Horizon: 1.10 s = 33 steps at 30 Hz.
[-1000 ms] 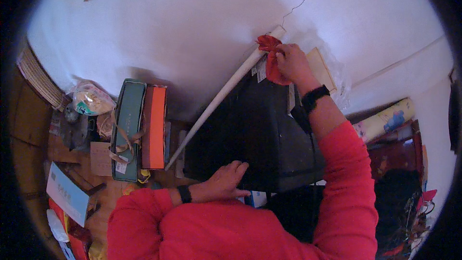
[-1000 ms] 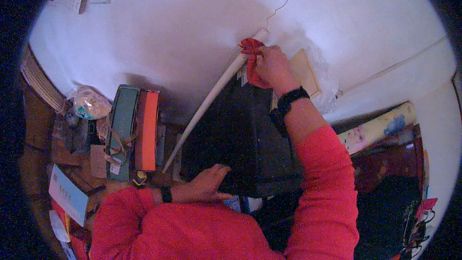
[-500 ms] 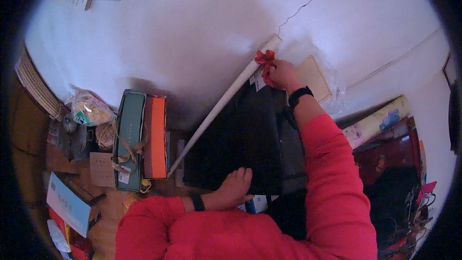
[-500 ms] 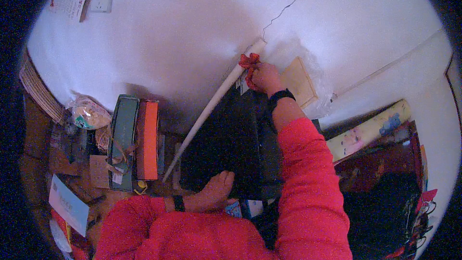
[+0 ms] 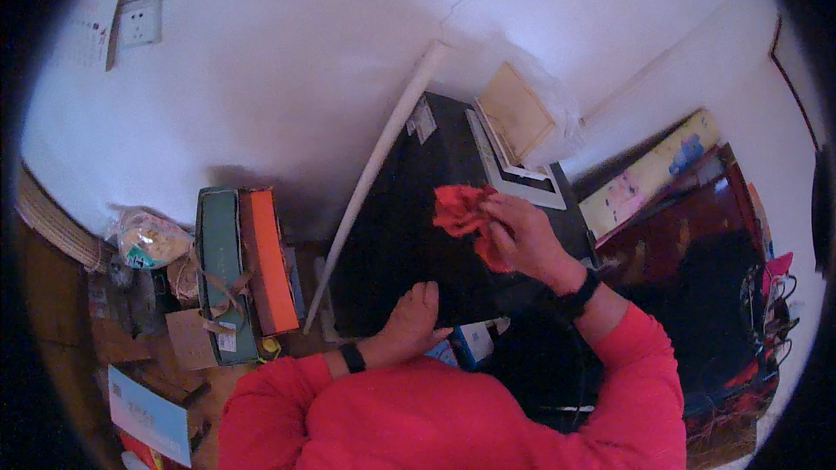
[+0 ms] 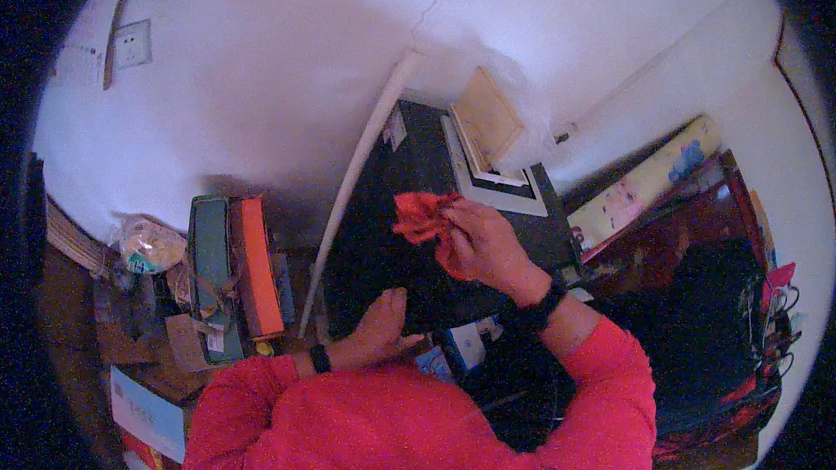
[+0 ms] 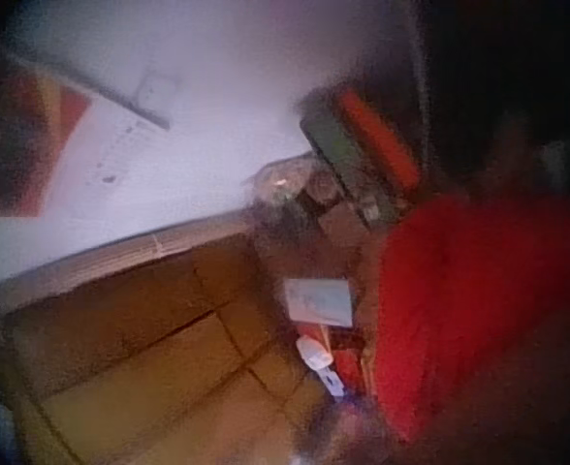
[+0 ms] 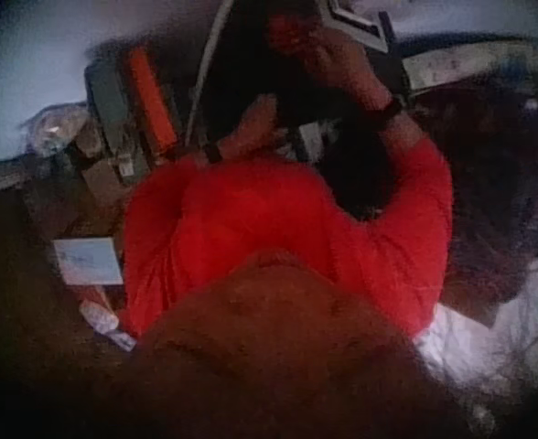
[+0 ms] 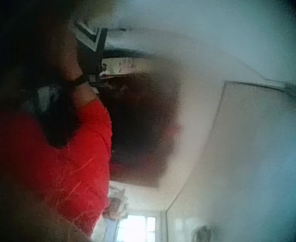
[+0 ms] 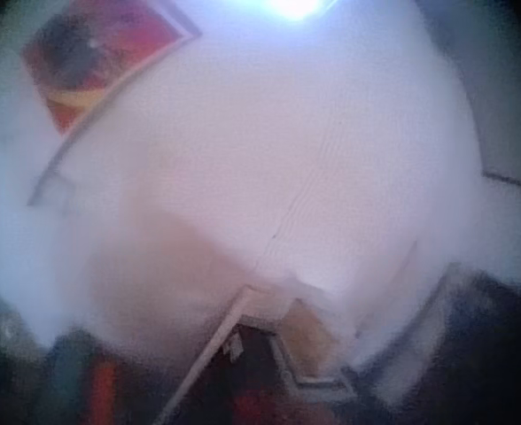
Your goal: The person wipes a red cardboard box and a wooden stool with a red cloth, then wipes a white picture frame and a black box. The person moves between items and wipes different sides of each object.
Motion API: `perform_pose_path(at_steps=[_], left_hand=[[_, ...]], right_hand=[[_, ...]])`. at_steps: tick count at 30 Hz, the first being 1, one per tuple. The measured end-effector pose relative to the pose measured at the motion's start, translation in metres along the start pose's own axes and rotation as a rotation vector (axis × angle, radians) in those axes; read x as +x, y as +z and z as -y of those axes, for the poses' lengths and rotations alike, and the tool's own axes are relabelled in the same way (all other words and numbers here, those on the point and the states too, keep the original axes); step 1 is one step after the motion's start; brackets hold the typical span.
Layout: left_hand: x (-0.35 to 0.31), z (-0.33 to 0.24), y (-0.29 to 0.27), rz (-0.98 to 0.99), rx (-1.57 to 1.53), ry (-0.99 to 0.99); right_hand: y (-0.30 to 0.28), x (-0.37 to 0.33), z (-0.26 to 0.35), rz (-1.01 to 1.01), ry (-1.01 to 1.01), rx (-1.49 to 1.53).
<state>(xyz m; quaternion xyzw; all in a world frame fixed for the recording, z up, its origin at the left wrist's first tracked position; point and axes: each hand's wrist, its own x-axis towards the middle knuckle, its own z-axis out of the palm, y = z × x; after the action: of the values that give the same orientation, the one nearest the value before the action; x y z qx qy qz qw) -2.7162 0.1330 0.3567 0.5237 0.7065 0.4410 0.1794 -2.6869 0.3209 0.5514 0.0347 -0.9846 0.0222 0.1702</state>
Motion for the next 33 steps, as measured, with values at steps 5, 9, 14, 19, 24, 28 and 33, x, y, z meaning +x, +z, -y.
perform_pose_path(at_steps=[5, 9, 14, 19, 24, 28, 33], left_hand=[[0.0, 0.0, 0.005, -0.005, 0.022, -0.009], [0.003, 0.003, 0.005, -0.011, 0.011, -0.009], [0.004, 0.004, 0.008, -0.069, 0.024, 0.031], [0.003, 0.006, 0.013, -0.068, 0.007, -0.008], [0.006, 0.008, 0.015, -0.044, 0.012, -0.039], [0.002, 0.01, 0.018, -0.04, 0.029, -0.042], [0.001, 0.014, 0.021, -0.112, -0.016, 0.039]], right_hand=[[-0.045, -0.068, -0.029, 0.076, 0.344, -0.057], [-0.053, -0.069, -0.031, 0.108, 0.731, -0.099], [0.004, -0.075, -0.003, -0.145, 0.171, -0.041], [-0.02, -0.108, -0.069, -0.141, 0.335, -0.058], [-0.031, -0.118, -0.088, -0.179, 0.774, -0.302], [-0.001, -0.124, -0.042, -0.319, 0.272, -0.117], [-0.031, -0.153, -0.076, -0.29, 0.437, -0.124]])
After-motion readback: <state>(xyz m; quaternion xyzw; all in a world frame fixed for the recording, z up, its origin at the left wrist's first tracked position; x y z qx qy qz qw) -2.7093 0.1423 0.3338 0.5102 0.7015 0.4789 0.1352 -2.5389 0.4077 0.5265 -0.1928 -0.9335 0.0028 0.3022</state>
